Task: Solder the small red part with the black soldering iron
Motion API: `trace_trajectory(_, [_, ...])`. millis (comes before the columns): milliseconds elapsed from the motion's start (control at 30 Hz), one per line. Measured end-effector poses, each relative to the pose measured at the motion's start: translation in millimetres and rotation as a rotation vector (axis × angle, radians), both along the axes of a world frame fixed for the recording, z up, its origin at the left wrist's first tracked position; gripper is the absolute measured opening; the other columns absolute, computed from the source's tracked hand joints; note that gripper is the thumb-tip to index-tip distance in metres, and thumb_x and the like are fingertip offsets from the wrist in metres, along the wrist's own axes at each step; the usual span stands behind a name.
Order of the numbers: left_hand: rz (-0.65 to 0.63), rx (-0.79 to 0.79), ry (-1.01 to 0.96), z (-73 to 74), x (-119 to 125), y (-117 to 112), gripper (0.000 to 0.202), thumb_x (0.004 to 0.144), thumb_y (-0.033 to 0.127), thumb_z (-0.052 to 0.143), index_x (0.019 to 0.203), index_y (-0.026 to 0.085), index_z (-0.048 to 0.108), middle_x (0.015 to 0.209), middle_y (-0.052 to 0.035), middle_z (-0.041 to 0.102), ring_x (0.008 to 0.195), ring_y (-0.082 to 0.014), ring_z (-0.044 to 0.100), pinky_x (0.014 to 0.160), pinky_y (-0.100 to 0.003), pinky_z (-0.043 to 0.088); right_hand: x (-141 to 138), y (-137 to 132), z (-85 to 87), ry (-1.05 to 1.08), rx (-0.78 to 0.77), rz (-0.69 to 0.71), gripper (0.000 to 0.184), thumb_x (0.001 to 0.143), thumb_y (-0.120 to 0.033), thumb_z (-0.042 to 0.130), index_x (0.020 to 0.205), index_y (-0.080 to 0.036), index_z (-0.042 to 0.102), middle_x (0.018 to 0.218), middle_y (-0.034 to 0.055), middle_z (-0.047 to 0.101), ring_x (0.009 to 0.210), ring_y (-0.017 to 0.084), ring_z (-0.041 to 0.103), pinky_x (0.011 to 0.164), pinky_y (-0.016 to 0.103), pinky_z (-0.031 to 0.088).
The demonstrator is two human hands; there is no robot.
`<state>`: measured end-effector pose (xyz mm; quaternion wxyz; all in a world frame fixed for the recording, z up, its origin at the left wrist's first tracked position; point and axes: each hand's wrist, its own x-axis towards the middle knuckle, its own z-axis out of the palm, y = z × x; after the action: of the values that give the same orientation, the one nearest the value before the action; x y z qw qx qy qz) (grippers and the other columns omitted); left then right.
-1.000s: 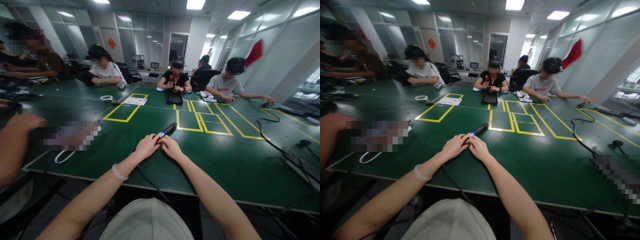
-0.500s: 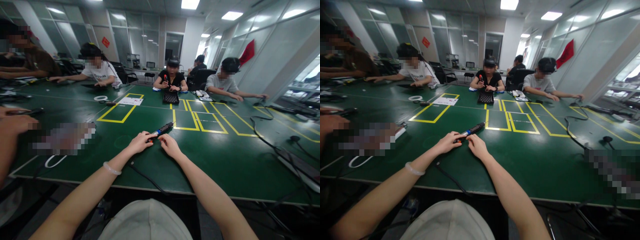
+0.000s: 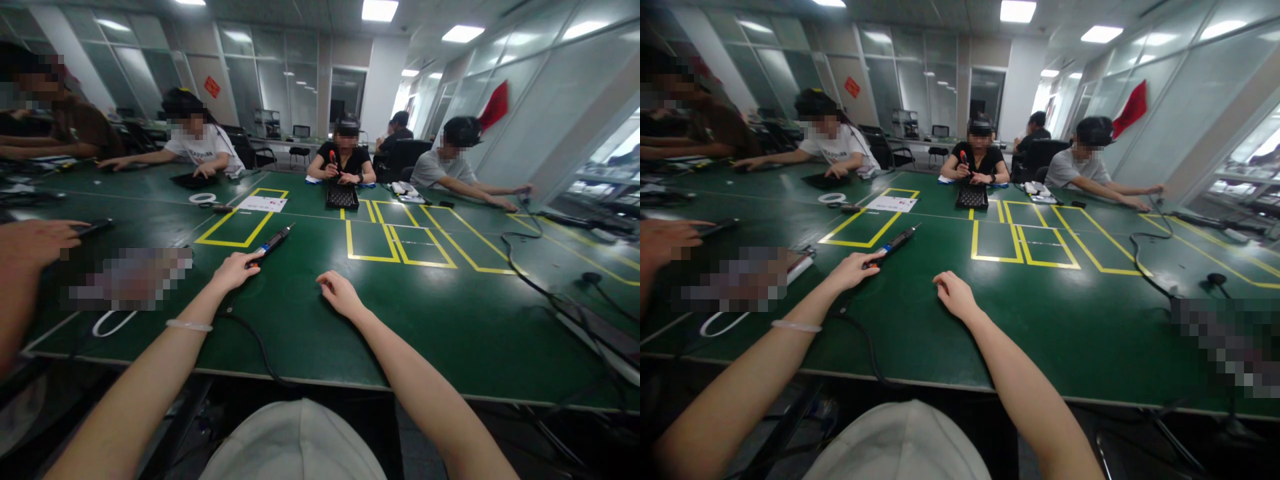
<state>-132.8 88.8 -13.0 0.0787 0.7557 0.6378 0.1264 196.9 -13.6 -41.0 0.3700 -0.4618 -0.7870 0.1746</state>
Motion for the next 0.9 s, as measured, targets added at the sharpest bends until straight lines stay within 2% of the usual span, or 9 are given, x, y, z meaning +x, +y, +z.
trace_trajectory(133, [0.138,-0.009,0.086,1.3,-20,6,0.055,0.087,0.050,0.052,0.141,0.037,0.051,0.131,-0.0120,0.056,0.109,-0.0301,0.061,0.089,-0.040,0.049,0,0,1.1,-0.005,-0.007,0.007,0.020,0.088,-0.014,0.049,0.102,-0.021,0.062,0.093,0.0027,0.061,0.077,0.015,0.056,0.075,0.028,0.045])
trace_trajectory(233, [0.219,0.006,0.091,4.7,-22,0,0.056,0.089,0.054,0.048,0.141,0.035,0.051,0.133,-0.0131,0.056,0.106,-0.0315,0.062,0.084,-0.040,0.050,-1,0,2.4,-0.006,-0.011,0.004,0.020,0.088,-0.014,0.049,0.101,-0.021,0.063,0.093,0.0026,0.061,0.077,0.015,0.056,0.074,0.028,0.045])
trace_trajectory(367, [0.242,0.130,0.135,9.0,-13,-13,0.052,0.088,0.051,0.050,0.136,0.031,0.055,0.134,-0.0113,0.056,0.107,-0.0310,0.060,0.084,-0.039,0.049,-1,-1,3.3,-0.004,-0.016,0.005,0.020,0.088,-0.015,0.049,0.101,-0.021,0.063,0.092,0.0026,0.061,0.077,0.015,0.056,0.074,0.028,0.044])
trace_trajectory(500, [0.274,0.214,0.194,10.7,-3,-19,0.045,0.087,0.048,0.053,0.121,0.019,0.062,0.121,-0.0151,0.062,0.104,-0.0314,0.059,0.082,-0.039,0.048,0,-1,3.6,-0.006,-0.016,0.012,0.020,0.089,-0.015,0.049,0.102,-0.021,0.063,0.093,0.0027,0.061,0.076,0.015,0.056,0.074,0.028,0.044])
trace_trajectory(600, [0.266,0.213,0.201,12.3,-1,-21,0.040,0.091,0.046,0.045,0.107,0.017,0.066,0.113,-0.0162,0.064,0.101,-0.0320,0.060,0.082,-0.041,0.047,0,-1,4.1,-0.008,-0.019,0.016,0.019,0.089,-0.016,0.049,0.102,-0.021,0.062,0.093,0.0026,0.060,0.075,0.015,0.055,0.073,0.027,0.044])
trace_trajectory(667, [0.268,0.235,0.185,15.2,0,-22,0.041,0.093,0.045,0.039,0.105,0.016,0.066,0.111,-0.0169,0.065,0.101,-0.0324,0.060,0.084,-0.042,0.047,0,-2,4.7,-0.004,-0.021,0.017,0.019,0.089,-0.015,0.049,0.101,-0.021,0.063,0.093,0.0025,0.060,0.075,0.014,0.055,0.073,0.027,0.044])
trace_trajectory(733, [0.285,0.293,0.130,19.2,4,-23,0.042,0.094,0.044,0.037,0.107,0.015,0.065,0.111,-0.0170,0.066,0.102,-0.0325,0.060,0.086,-0.042,0.046,0,-2,5.1,0.009,-0.024,0.017,0.019,0.089,-0.015,0.050,0.101,-0.020,0.063,0.092,0.0026,0.060,0.074,0.014,0.055,0.073,0.027,0.044])
trace_trajectory(800, [0.261,0.332,-0.009,23.0,13,-25,0.042,0.095,0.046,0.036,0.111,0.017,0.062,0.107,-0.0142,0.068,0.100,-0.0300,0.061,0.086,-0.041,0.046,-1,-2,4.7,0.035,-0.028,0.023,0.018,0.088,-0.015,0.050,0.100,-0.020,0.063,0.092,0.0029,0.061,0.075,0.014,0.056,0.073,0.027,0.045])
trace_trajectory(900, [0.027,0.192,-0.399,24.2,43,-30,0.043,0.094,0.050,0.039,0.110,0.018,0.062,0.091,-0.0070,0.069,0.084,-0.0213,0.063,0.081,-0.034,0.048,-2,0,2.2,0.115,-0.054,0.042,0.016,0.088,-0.018,0.052,0.099,-0.020,0.064,0.090,0.0026,0.063,0.076,0.014,0.057,0.072,0.027,0.045])
